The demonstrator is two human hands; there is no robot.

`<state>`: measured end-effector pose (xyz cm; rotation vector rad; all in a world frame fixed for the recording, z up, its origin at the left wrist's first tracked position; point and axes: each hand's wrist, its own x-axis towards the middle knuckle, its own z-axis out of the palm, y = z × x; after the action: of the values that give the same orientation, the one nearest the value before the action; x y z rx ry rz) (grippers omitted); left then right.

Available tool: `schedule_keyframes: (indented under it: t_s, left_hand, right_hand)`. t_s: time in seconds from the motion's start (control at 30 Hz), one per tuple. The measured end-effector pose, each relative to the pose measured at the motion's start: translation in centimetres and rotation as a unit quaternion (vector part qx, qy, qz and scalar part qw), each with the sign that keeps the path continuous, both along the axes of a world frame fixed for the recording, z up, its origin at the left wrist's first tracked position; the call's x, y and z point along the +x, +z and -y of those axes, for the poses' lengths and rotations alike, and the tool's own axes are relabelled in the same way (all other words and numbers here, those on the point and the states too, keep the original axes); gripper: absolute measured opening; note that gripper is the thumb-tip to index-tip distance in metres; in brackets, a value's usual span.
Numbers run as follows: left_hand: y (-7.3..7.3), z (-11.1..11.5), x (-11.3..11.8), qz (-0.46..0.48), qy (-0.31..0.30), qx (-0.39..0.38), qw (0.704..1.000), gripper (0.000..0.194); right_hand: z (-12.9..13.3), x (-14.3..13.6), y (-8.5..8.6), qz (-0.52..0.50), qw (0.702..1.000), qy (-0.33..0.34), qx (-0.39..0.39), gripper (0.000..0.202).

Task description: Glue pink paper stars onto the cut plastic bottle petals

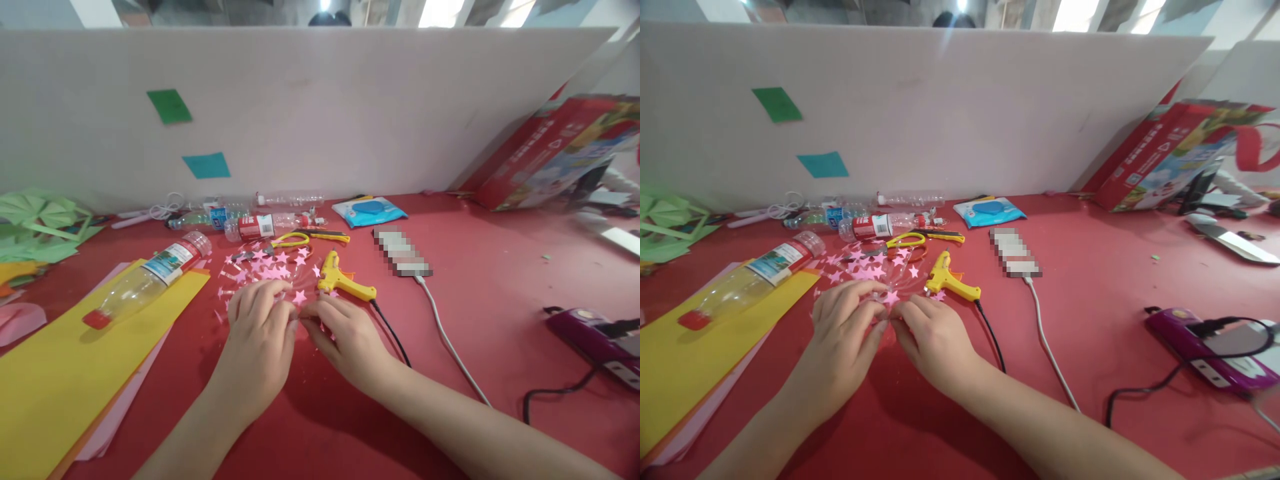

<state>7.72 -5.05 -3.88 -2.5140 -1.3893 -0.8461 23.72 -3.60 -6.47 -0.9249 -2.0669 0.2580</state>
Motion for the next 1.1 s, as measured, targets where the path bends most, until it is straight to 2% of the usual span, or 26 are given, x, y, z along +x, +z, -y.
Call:
schedule_keyframes:
  t_s: [0.47,0.77,0.97,1.1]
  left_hand:
    - [-0.8,-0.4,-0.1,-0.018,-0.021,0.050,0.998,0.014]
    - [-0.1,-0.5,-0.4,-0.004,-0.015,0.025,1.000,0.007]
    - [0.3,-0.2,-0.7,-0.001,-0.001,0.046,0.999,0.009]
    - [0.7,-0.1,-0.9,-0.002,0.016,0.056,0.998,0.004]
  right_hand:
    - [0.1,0.0,-0.3,-0.005,0.999,-0.011,-0.032,0.017]
    - [0.3,0.0,-0.4,0.016,0.999,-0.033,-0.027,0.018]
    - [0.3,0.1,-0.5,0.003,0.998,-0.035,-0.061,0.013]
    - [0.3,0.2,-0.2,-0.013,0.996,-0.043,-0.078,0.012]
